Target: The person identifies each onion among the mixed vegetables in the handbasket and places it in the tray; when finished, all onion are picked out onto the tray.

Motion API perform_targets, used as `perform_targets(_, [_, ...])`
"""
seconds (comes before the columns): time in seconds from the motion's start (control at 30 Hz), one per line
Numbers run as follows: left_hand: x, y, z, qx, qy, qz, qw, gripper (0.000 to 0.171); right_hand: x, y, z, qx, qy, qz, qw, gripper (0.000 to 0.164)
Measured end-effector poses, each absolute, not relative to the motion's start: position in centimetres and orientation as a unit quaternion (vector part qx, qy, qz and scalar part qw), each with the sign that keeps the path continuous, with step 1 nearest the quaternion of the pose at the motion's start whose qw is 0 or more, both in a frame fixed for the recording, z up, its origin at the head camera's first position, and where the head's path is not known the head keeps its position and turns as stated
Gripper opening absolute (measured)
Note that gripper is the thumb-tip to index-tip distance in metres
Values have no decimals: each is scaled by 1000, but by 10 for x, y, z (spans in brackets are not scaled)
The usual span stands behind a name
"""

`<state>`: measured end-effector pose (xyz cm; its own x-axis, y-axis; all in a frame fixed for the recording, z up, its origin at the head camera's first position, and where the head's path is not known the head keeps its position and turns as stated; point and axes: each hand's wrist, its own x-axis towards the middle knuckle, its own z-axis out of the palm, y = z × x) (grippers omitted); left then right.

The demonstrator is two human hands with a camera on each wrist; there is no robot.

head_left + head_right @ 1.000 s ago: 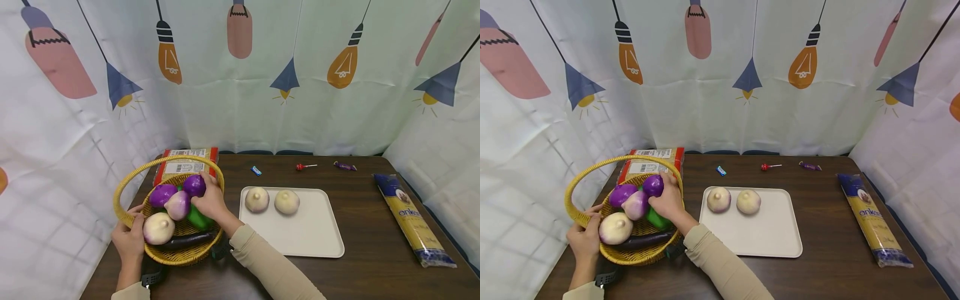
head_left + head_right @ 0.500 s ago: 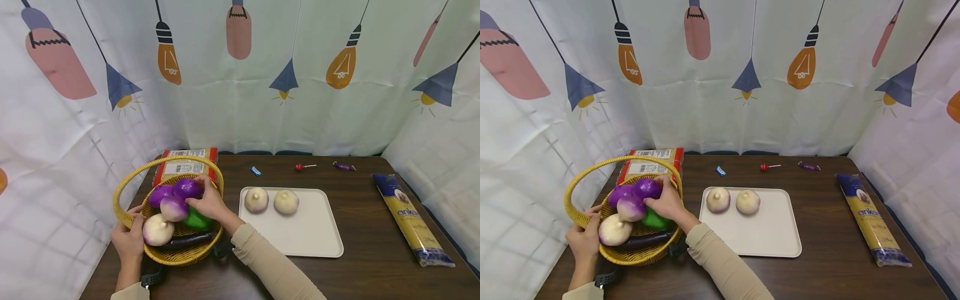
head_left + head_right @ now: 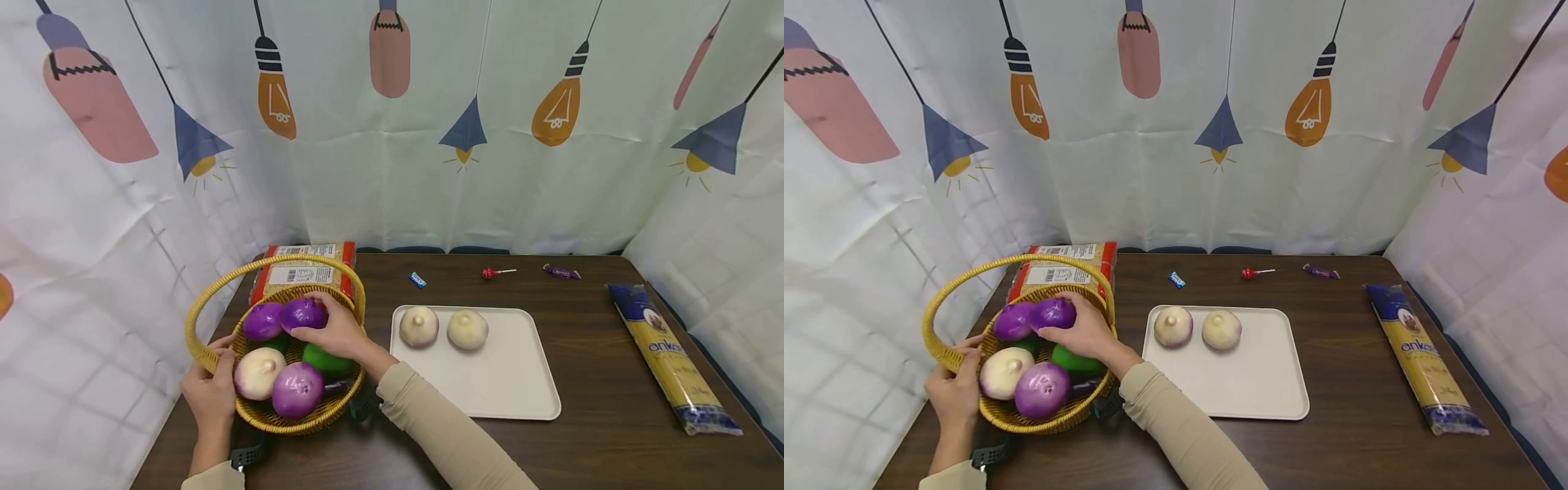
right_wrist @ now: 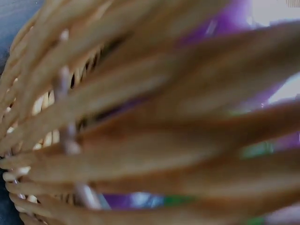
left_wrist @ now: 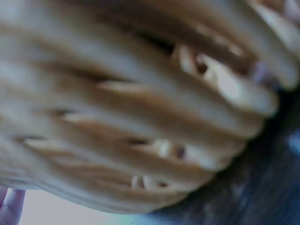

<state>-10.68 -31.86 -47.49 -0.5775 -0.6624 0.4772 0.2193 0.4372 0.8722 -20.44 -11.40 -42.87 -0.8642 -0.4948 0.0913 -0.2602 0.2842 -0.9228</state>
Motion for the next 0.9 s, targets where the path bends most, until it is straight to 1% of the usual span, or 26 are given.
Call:
perform_targets(0.1, [-107,-319,-476,147,-728,-511,433,13,-200,-110,-427,-249,787,-558,88,66])
perform_targets(0.23, [-107,-318,-476,145,-730,-510,432,14,-189,-96,-417,-286,785,-547,54,71])
perform_targets(0.4, [-108,-317,-472,146,-730,-509,431,14,-169,-65,-407,-306,782,-541,42,72])
perform_targets(0.63, [-107,-318,-473,158,-729,-512,427,16,-158,-9,-420,-290,757,-584,33,72])
perform_targets(0.77, [-106,-317,-474,161,-731,-511,423,18,-161,29,-435,-269,750,-604,7,71])
perform_targets(0.9, [-106,-316,-474,161,-734,-507,423,18,-165,70,-446,-218,769,-600,-31,72])
